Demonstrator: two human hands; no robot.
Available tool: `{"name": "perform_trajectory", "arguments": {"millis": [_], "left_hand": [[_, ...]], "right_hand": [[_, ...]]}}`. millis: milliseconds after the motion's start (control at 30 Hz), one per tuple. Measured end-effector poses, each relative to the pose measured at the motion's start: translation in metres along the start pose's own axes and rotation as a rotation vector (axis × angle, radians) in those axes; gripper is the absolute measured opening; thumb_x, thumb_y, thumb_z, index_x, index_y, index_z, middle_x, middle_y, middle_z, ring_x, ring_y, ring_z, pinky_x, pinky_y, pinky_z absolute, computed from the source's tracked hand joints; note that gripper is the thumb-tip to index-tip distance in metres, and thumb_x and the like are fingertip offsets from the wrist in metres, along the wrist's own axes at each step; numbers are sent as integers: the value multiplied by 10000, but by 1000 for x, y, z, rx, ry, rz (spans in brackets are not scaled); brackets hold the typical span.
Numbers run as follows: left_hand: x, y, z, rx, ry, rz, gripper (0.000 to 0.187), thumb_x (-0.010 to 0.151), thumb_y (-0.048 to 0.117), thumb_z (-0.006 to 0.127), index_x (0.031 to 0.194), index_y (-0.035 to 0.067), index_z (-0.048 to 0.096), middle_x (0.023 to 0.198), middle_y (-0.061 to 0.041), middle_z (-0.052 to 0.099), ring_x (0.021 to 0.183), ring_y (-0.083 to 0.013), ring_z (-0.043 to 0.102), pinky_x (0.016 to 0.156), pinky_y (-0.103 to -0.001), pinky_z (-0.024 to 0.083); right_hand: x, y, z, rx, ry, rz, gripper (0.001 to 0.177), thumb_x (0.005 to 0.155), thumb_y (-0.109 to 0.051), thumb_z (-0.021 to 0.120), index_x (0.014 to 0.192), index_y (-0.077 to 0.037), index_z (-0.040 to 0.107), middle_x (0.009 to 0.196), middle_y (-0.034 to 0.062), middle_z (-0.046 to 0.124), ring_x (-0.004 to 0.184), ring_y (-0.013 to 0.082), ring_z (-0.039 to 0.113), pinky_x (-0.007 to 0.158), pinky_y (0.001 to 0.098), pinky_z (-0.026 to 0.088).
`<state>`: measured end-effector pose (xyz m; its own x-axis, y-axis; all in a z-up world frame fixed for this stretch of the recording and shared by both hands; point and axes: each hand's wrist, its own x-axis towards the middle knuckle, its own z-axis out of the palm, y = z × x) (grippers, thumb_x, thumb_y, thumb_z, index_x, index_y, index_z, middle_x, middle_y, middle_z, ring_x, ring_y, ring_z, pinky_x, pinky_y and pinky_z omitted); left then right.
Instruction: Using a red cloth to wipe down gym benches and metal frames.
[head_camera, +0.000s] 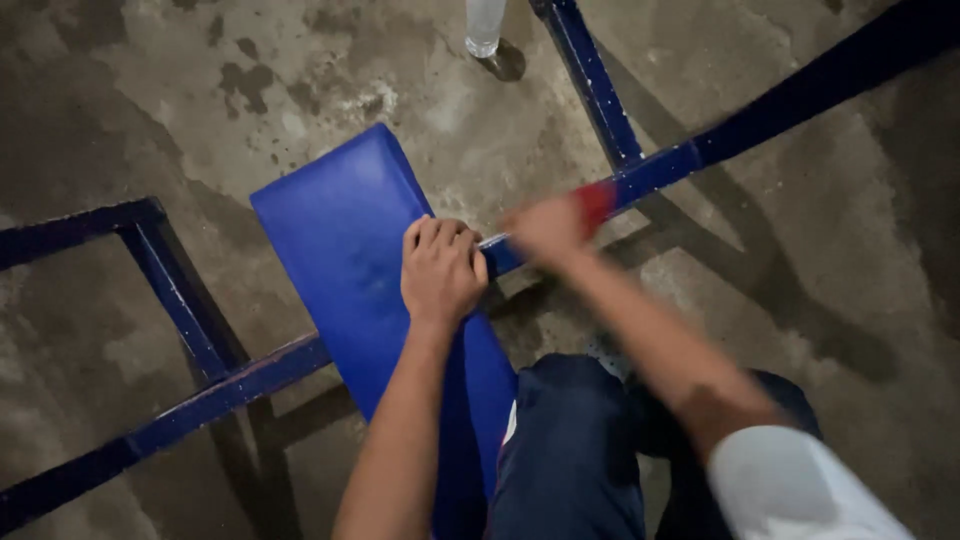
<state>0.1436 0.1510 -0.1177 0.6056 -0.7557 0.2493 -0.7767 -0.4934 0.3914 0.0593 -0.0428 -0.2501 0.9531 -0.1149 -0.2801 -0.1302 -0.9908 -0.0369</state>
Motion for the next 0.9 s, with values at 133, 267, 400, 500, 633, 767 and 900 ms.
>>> {"name": "perform_trajectory", "arguments": {"millis": [133,267,400,500,633,767,900], "left_hand": [[-5,-1,4,-23,7,5,178,803,207,698,923,86,748,1029,-68,697,1087,-260,617,1121,-451,394],[-6,0,-1,-51,30,11,158,813,194,693,923,98,754,1031,-63,701,1079,-255,621,1124,-448,396],[-4,2,1,-53,21,7,115,809,162,687,888,105,749,1008,-61,700,1062,-256,621,1113,-443,402],[-5,3,-3,-48,32,4,101,823,155,689,890,104,746,1014,-60,699,1068,-258,618,1108,-445,400],[-4,5,-2,-65,51,17,105,820,151,688,893,102,745,1017,-57,698,1067,-256,617,1114,-446,401],[0,3,-4,-50,32,14,124,795,166,694,887,104,751,1002,-62,694,1055,-263,615,1106,-448,401],[-4,3,-2,-62,23,-1,108,808,160,688,884,113,749,993,-48,695,1057,-245,619,1117,-441,405]], "right_hand": [[1,-67,33,694,243,17,228,978,-284,611,918,-97,727,994,122,741,1025,292,709,840,461,555],[-30,-20,16,311,634,-354,363,915,-217,587,1236,-87,695,1333,144,657,1303,321,581,1067,494,423],[-68,57,27,327,613,339,431,1049,-168,509,1480,-166,504,1572,96,470,1488,296,406,1211,503,281],[-37,71,107,603,900,738,624,1115,-248,461,1672,-104,219,1738,194,161,1624,371,170,1306,524,171],[-9,47,87,1117,1015,1080,703,1133,-361,431,1692,-123,77,1745,226,-28,1622,389,26,1299,502,123],[1,101,109,1781,1204,1220,738,1047,-454,486,1606,-72,195,1681,218,194,1547,382,232,1220,477,251],[-38,131,-3,2396,1092,1334,781,994,-625,337,1577,-111,255,1621,199,386,1507,369,388,1158,578,331]]}}
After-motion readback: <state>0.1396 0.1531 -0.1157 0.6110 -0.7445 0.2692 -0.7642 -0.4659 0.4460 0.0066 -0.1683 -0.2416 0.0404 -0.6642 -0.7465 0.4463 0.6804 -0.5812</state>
